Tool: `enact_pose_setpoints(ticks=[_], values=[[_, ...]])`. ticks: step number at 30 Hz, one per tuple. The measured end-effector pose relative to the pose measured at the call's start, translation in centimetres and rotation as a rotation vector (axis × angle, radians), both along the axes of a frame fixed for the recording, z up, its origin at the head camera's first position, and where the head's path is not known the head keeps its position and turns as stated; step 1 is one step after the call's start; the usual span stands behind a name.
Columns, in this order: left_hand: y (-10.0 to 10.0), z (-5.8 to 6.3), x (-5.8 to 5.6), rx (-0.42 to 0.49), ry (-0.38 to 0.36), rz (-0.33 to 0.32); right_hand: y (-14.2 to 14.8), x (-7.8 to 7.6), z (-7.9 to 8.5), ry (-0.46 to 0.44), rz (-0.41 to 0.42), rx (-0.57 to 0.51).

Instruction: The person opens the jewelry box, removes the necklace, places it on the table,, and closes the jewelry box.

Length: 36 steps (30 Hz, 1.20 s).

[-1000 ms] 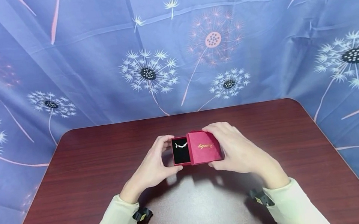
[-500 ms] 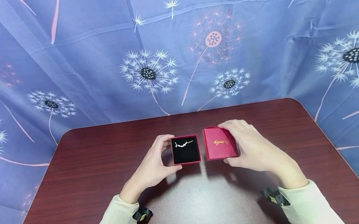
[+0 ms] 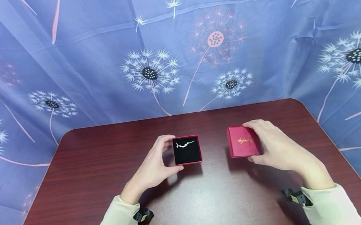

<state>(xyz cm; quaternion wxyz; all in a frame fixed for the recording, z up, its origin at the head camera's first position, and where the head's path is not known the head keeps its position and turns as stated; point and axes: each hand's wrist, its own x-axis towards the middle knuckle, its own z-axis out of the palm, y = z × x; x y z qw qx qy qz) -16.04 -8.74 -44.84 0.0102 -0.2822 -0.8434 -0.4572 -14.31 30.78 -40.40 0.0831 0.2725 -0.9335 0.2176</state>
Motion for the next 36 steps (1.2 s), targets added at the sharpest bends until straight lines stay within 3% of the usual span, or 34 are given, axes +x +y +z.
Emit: enact_pose_setpoints(ticks=[19,36], values=[[0.0,0.1,0.0,-0.001,-0.006,0.0,6.3,0.5,-1.9,-0.053,-0.09,0.145],[0.0,-0.1,-0.1,0.006,-0.01,-0.003,9.5,0.7,-3.5,-0.139,-0.113,0.206]])
